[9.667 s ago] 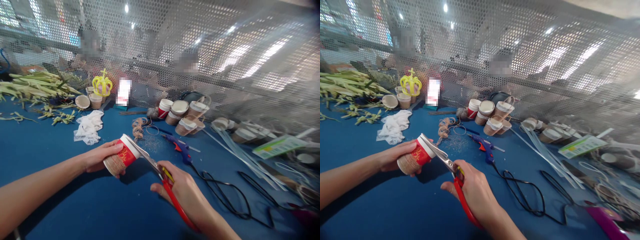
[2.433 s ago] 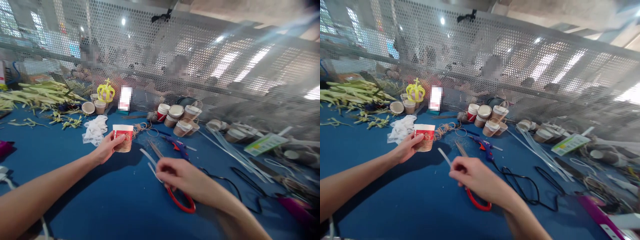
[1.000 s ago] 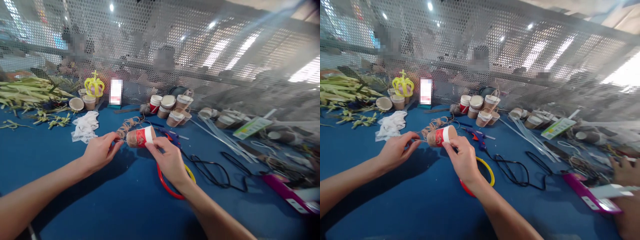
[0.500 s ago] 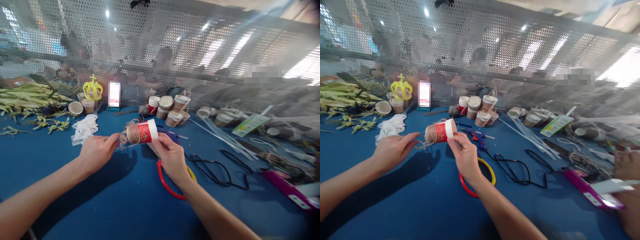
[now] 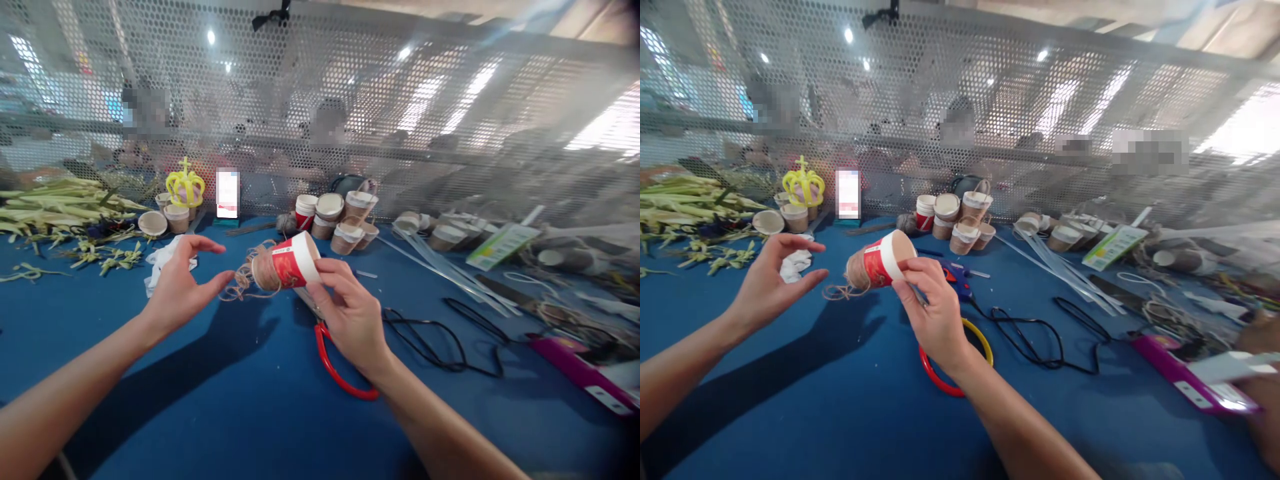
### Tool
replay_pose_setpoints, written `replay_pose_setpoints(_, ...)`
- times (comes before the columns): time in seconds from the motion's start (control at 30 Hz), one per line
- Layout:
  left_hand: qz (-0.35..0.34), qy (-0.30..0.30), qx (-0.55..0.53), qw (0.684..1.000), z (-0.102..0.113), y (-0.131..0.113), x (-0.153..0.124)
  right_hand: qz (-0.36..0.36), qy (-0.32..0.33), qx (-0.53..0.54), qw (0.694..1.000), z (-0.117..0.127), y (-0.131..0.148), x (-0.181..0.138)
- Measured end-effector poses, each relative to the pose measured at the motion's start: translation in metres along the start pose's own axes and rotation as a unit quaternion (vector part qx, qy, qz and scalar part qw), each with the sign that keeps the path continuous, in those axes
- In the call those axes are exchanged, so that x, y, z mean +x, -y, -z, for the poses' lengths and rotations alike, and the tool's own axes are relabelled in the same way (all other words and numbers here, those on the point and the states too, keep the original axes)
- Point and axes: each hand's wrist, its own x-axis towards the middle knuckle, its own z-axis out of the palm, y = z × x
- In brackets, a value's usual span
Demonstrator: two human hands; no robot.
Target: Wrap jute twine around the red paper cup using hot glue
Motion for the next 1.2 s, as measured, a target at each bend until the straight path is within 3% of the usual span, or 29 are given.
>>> replay_pose_setpoints(0.1,0.062,0.027,-0.086,0.994,0.000,-0.002,-0.001,0.020,0.027,0.017,0.999,0.001,0.004,0.001)
replay_pose_setpoints(0.17,0.047,0.063,-0.091,0.993,-0.001,-0.003,-0.002,0.022,0.056,0.042,0.997,0.001,0.007,0.001)
replay_pose_setpoints(0.27,0.022,0.181,-0.152,0.971,-0.003,-0.004,-0.005,0.050,0.121,0.070,0.989,-0.002,0.013,0.001)
replay_pose_setpoints(0.37,0.085,0.285,-0.245,0.923,-0.003,-0.005,-0.006,0.071,0.167,0.097,0.979,-0.006,0.019,0.006)
replay_pose_setpoints(0.43,0.124,0.253,-0.278,0.918,-0.001,-0.005,-0.004,0.040,0.152,0.126,0.979,-0.008,0.020,0.012)
replay_pose_setpoints(0.5,0.140,0.160,-0.310,0.927,0.001,-0.003,-0.001,-0.025,0.102,0.138,0.985,-0.013,0.019,0.018)
replay_pose_setpoints(0.57,0.144,0.077,-0.349,0.923,0.001,-0.002,0.002,-0.081,0.112,0.110,0.984,-0.021,0.015,0.021)
replay_pose_setpoints(0.63,0.146,0.039,-0.387,0.909,0.000,-0.002,0.004,-0.095,0.230,0.068,0.966,-0.036,0.011,0.020)
replay_pose_setpoints(0.7,0.141,0.024,-0.413,0.899,-0.003,-0.003,0.003,-0.061,0.364,0.047,0.928,-0.056,0.009,0.016)
replay_pose_setpoints(0.77,0.140,0.007,-0.427,0.893,-0.003,-0.005,0.003,-0.018,0.422,0.022,0.906,-0.076,0.005,0.014)
replay_pose_setpoints(0.93,0.153,-0.048,-0.468,0.869,0.013,-0.015,0.009,-0.025,0.411,-0.042,0.911,-0.103,-0.026,0.039)
replay_pose_setpoints(1.03,0.116,-0.083,-0.470,0.871,0.026,-0.022,0.014,-0.050,0.389,-0.090,0.915,-0.104,-0.057,0.067)
replay_pose_setpoints(1.2,0.058,-0.079,-0.470,0.877,0.039,-0.040,0.013,-0.089,0.328,-0.144,0.929,-0.109,-0.098,0.112)
